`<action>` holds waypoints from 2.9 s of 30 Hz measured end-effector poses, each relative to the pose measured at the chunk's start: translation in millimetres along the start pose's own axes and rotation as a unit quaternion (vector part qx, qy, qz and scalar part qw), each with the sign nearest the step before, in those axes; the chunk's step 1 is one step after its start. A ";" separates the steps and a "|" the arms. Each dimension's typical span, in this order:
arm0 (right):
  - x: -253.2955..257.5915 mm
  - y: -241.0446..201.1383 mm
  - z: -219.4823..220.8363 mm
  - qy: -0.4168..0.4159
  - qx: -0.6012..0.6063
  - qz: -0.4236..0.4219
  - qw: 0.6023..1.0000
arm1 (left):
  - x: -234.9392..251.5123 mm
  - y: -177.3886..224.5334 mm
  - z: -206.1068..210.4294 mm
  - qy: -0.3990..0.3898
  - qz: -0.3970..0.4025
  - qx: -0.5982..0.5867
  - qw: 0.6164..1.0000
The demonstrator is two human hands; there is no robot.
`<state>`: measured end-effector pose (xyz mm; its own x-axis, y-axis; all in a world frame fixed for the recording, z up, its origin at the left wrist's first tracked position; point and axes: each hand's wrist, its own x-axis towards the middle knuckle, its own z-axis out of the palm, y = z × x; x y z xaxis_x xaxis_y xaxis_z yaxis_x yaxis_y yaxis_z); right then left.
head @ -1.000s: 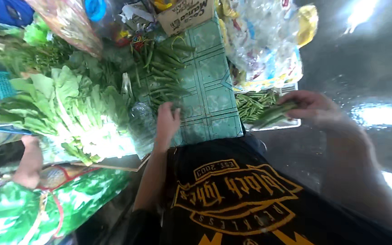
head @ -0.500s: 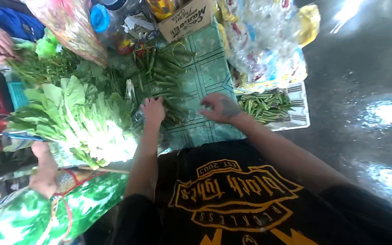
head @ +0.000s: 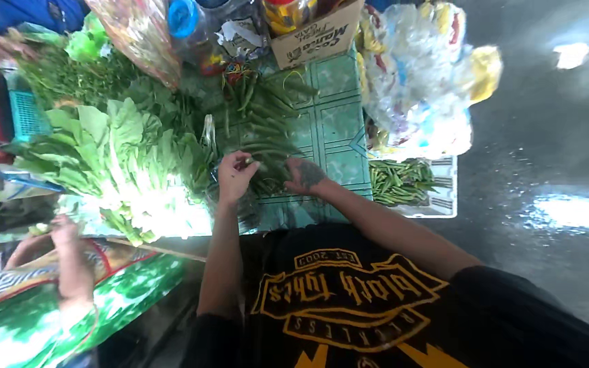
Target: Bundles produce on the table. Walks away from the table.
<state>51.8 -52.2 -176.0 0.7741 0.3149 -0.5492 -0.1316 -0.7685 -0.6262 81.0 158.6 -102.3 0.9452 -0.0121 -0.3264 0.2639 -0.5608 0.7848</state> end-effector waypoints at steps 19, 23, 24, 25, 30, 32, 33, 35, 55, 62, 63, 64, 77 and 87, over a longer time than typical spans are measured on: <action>-23.2 20.0 -16.8 0.145 -0.117 -0.108 0.976 | 7.1 -0.3 35.5 -0.130 0.029 -0.022 0.991; -26.4 -13.1 -39.6 0.268 0.052 -0.182 0.945 | -6.6 1.6 44.2 -0.186 0.133 0.059 0.972; -25.1 -21.3 -46.1 0.268 0.096 -0.174 0.943 | -5.7 -1.8 46.4 -0.180 0.141 0.020 0.973; -24.3 -28.0 -52.2 0.254 0.133 -0.168 0.943 | -4.9 -4.1 47.0 -0.163 0.151 -0.014 0.975; -7.9 -46.2 -73.6 0.172 0.324 -0.184 0.912 | 4.1 -8.1 33.1 -0.034 0.204 -0.139 0.969; 22.0 -45.6 -79.3 0.234 0.211 -0.136 0.939 | 8.4 -8.4 22.5 0.038 0.193 -0.242 0.950; 41.9 -46.1 -81.9 0.253 0.131 -0.110 0.952 | 9.6 -6.9 14.7 0.063 0.185 -0.310 0.931; 81.7 -52.8 -83.6 0.256 -0.009 -0.076 0.964 | 11.3 -5.0 -0.4 0.087 0.158 -0.440 0.880; 18.8 -86.4 -121.9 0.182 0.149 -0.175 0.956 | 25.0 38.7 25.1 -0.074 0.010 -0.454 0.888; -29.6 -60.3 -69.2 0.355 0.123 -0.158 0.913 | -7.3 41.3 54.2 -0.118 0.018 -0.366 0.923; -32.6 -57.2 -64.4 0.362 0.119 -0.152 0.912 | -9.5 39.6 58.4 -0.117 0.029 -0.358 0.926; -35.8 -54.7 -61.6 0.363 0.117 -0.149 0.912 | -12.2 38.1 61.0 -0.113 0.039 -0.349 0.929; -46.9 52.4 -12.9 0.184 -0.014 -0.040 0.982 | -67.5 -8.1 39.4 -0.083 -0.040 -0.485 0.870; -64.2 54.4 -13.7 0.215 0.162 -0.082 0.960 | -86.1 -16.4 29.9 -0.146 -0.029 -0.545 0.825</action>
<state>3.4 -121.9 -167.3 0.9755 0.1054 -0.1930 -0.1174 -0.4925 -0.8623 -10.5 144.2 -102.9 0.8803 -0.3005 -0.3672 0.4736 0.5084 0.7192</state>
